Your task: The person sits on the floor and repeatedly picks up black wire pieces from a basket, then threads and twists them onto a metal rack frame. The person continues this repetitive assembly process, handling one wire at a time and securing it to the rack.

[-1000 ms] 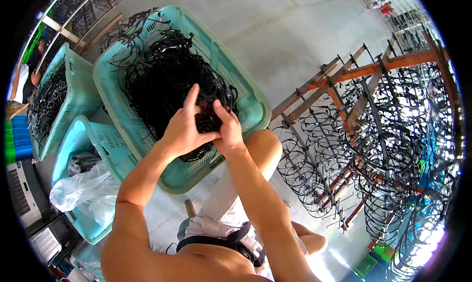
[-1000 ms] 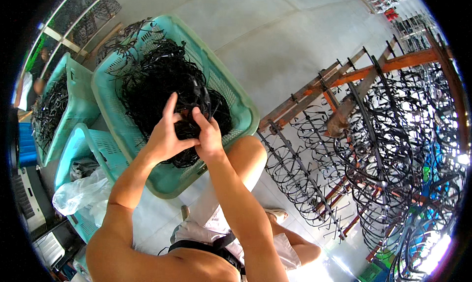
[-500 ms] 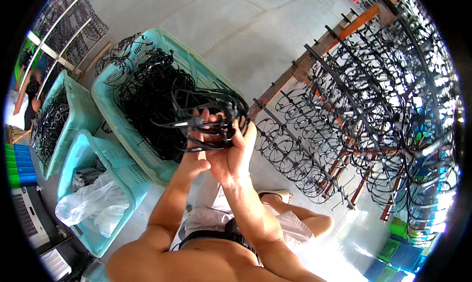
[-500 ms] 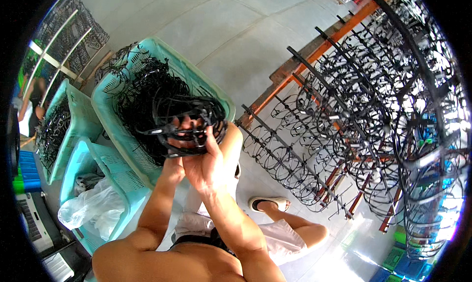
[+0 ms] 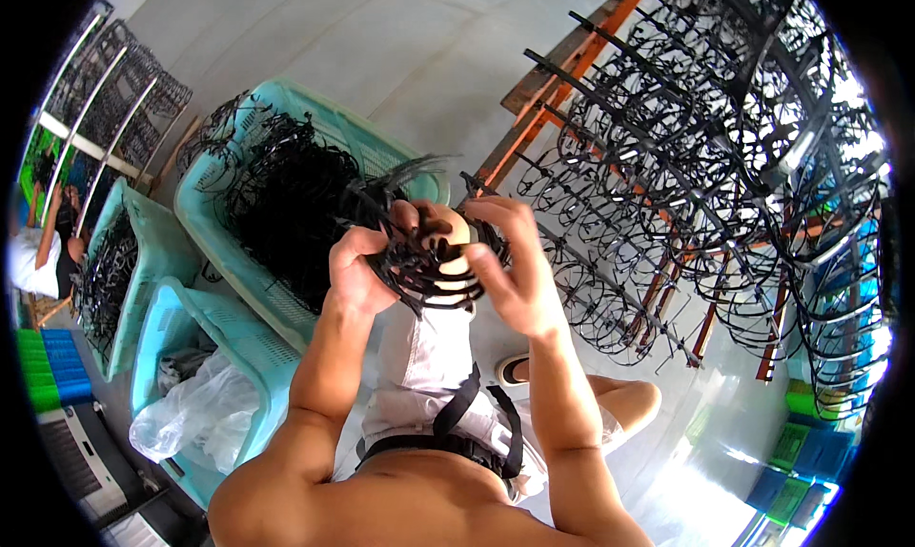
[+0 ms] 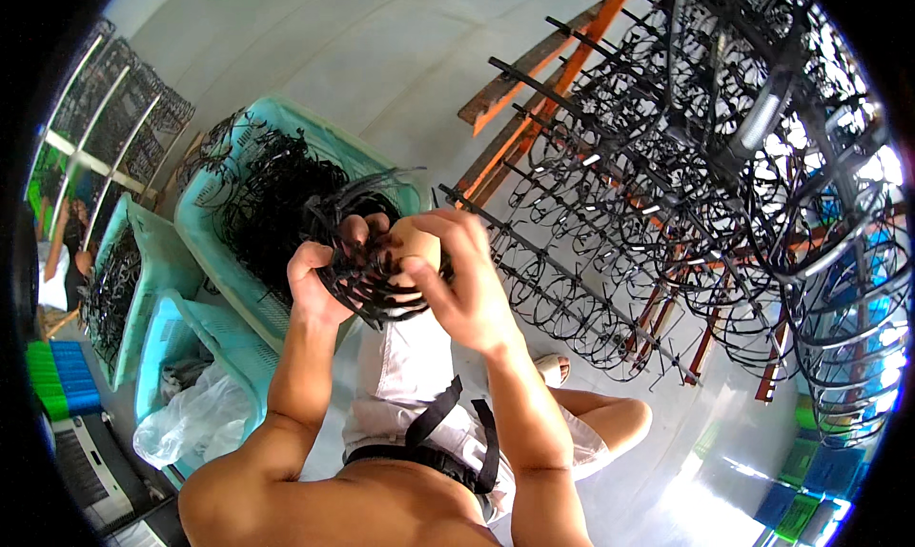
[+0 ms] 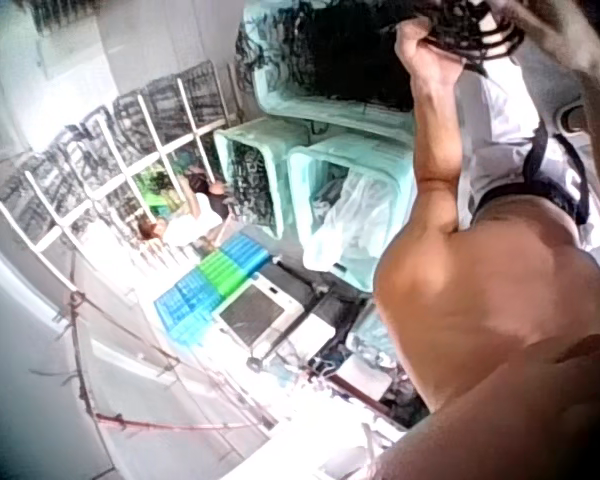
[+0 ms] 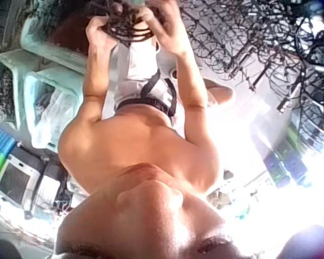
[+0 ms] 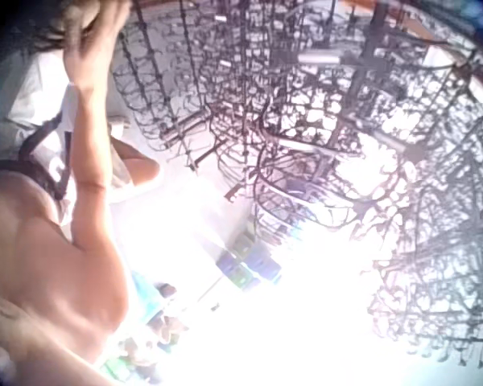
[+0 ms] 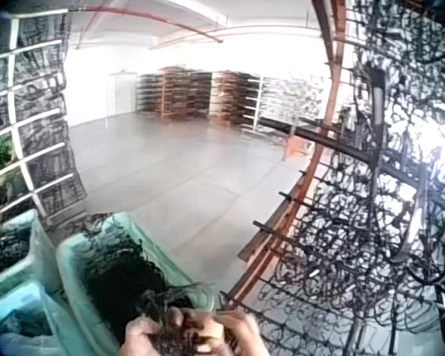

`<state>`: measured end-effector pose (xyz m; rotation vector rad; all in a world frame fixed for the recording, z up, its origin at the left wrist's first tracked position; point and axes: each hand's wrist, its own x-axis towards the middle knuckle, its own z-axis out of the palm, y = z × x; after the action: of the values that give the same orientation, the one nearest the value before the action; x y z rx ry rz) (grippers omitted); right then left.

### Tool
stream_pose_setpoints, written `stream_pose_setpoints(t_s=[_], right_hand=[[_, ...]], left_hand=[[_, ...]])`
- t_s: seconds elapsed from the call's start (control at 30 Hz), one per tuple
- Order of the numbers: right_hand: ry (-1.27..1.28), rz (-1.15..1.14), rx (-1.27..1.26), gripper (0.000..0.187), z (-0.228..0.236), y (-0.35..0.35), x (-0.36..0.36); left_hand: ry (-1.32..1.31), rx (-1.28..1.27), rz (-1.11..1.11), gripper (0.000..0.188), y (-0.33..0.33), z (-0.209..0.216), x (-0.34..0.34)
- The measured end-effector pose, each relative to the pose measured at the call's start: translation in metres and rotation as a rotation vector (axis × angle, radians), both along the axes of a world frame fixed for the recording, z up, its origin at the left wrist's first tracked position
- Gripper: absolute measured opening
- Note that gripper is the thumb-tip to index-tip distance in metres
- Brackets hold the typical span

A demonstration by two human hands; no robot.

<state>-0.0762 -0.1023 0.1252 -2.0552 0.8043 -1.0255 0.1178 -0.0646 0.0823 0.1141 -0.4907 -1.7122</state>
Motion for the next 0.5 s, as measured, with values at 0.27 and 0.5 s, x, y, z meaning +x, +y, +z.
stream_pose_setpoints(t_s=[0.27, 0.5], right_hand=[[-0.179, -0.041, 0.668, 0.037, -0.025, 0.013, -0.012], [-0.623, -0.096, 0.689, 0.016, -0.043, 0.040, -0.044]], left_hand=[[-0.291, 0.202, 0.143, 0.044, -0.009, 0.012, -0.047], [-0.428, 0.029, -0.078, 0.057, 0.001, 0.012, -0.071]])
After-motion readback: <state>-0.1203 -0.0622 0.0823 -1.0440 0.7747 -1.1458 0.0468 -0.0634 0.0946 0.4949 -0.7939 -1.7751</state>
